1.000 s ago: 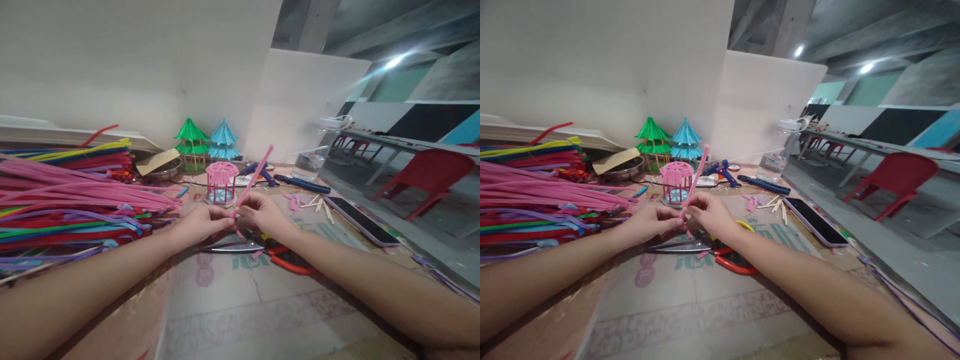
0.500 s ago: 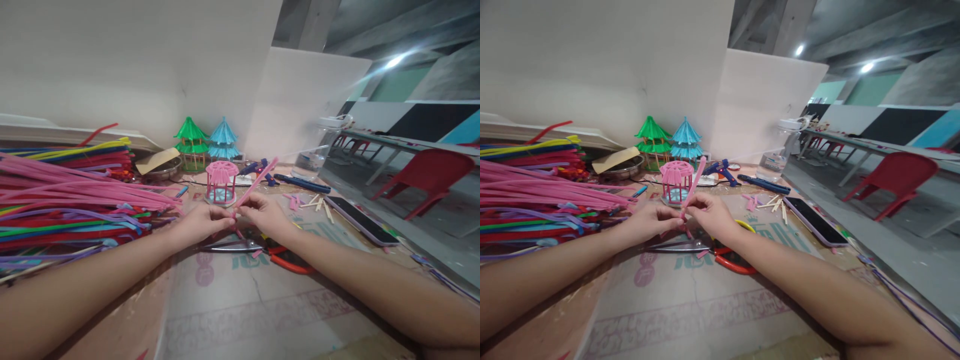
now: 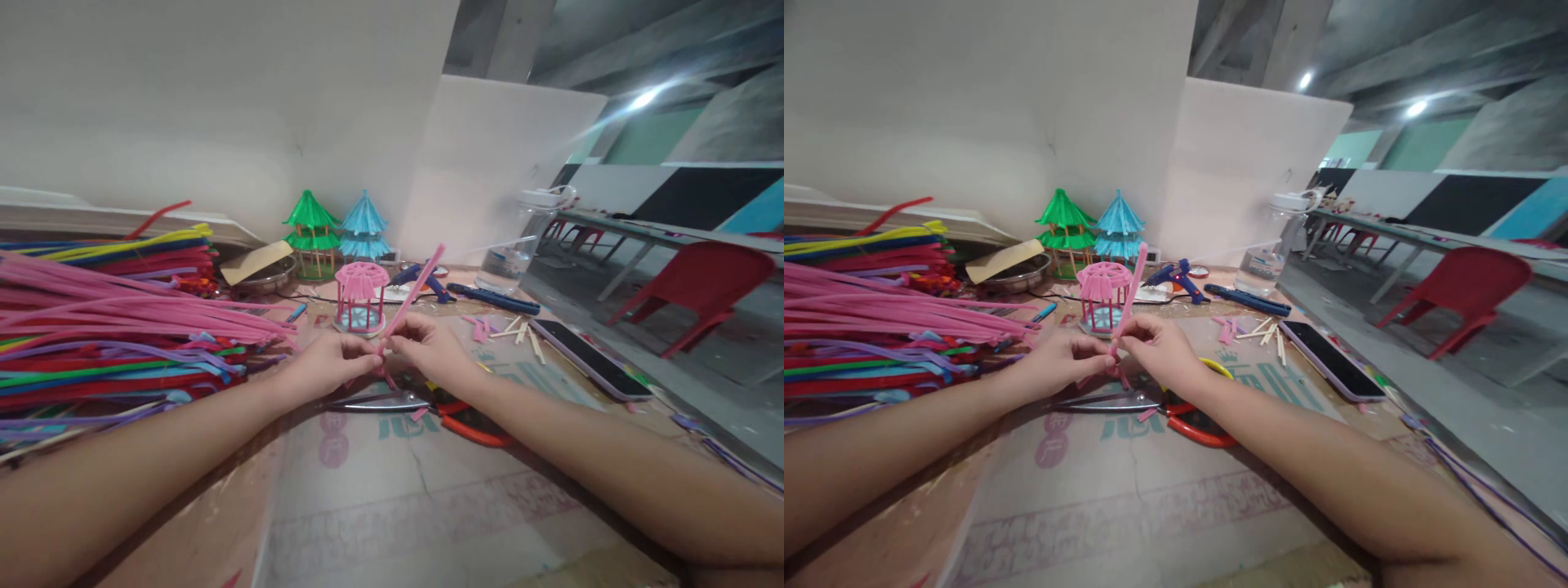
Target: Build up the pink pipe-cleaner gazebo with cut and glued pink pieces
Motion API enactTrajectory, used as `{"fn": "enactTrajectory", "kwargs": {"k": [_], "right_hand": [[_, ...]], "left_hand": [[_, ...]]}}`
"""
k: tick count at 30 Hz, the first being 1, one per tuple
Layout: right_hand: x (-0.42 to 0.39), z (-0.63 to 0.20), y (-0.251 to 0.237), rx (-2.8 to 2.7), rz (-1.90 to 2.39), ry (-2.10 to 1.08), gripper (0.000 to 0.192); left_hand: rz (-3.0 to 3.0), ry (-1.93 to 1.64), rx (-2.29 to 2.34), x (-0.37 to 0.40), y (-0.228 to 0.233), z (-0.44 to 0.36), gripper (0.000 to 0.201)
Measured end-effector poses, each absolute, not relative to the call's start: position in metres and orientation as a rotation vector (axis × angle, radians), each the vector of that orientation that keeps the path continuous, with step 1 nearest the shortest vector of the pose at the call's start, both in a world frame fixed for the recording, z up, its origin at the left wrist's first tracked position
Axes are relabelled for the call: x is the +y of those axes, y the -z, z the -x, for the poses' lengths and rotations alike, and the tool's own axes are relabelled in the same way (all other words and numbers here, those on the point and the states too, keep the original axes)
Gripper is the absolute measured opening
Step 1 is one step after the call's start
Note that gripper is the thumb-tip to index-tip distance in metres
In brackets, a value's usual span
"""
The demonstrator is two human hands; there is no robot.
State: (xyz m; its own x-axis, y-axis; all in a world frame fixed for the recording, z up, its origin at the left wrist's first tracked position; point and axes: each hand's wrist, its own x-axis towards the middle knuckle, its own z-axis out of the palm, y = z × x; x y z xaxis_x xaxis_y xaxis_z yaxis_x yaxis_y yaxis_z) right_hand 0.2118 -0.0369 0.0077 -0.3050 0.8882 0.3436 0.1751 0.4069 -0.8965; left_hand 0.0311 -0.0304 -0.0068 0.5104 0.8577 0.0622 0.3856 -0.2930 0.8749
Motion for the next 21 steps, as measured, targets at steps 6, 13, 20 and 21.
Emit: {"fn": "enactTrajectory", "kwargs": {"k": [6, 13, 20, 21], "right_hand": [[-0.0347, -0.2123, -0.0055, -1.757, 0.902, -0.921, 0.006], [-0.0349, -0.2126, -0.0054, -1.779, 0.888, -0.887, 0.006], [-0.037, -0.2121, -0.0082, -1.758, 0.942, -0.967, 0.008], [-0.0373, -0.2119, -0.008, -1.754, 0.953, -0.98, 0.01]], "left_hand": [[-1.875, -0.667, 1.045, -0.03, 0.0057, -0.0309, 0.035], [-1.906, -0.675, 1.031, -0.031, 0.0042, -0.0317, 0.035], [-1.861, -0.679, 1.002, -0.0333, 0.0025, -0.0323, 0.034], [-1.865, -0.676, 1.0, -0.0335, 0.0023, -0.0323, 0.034]]}}
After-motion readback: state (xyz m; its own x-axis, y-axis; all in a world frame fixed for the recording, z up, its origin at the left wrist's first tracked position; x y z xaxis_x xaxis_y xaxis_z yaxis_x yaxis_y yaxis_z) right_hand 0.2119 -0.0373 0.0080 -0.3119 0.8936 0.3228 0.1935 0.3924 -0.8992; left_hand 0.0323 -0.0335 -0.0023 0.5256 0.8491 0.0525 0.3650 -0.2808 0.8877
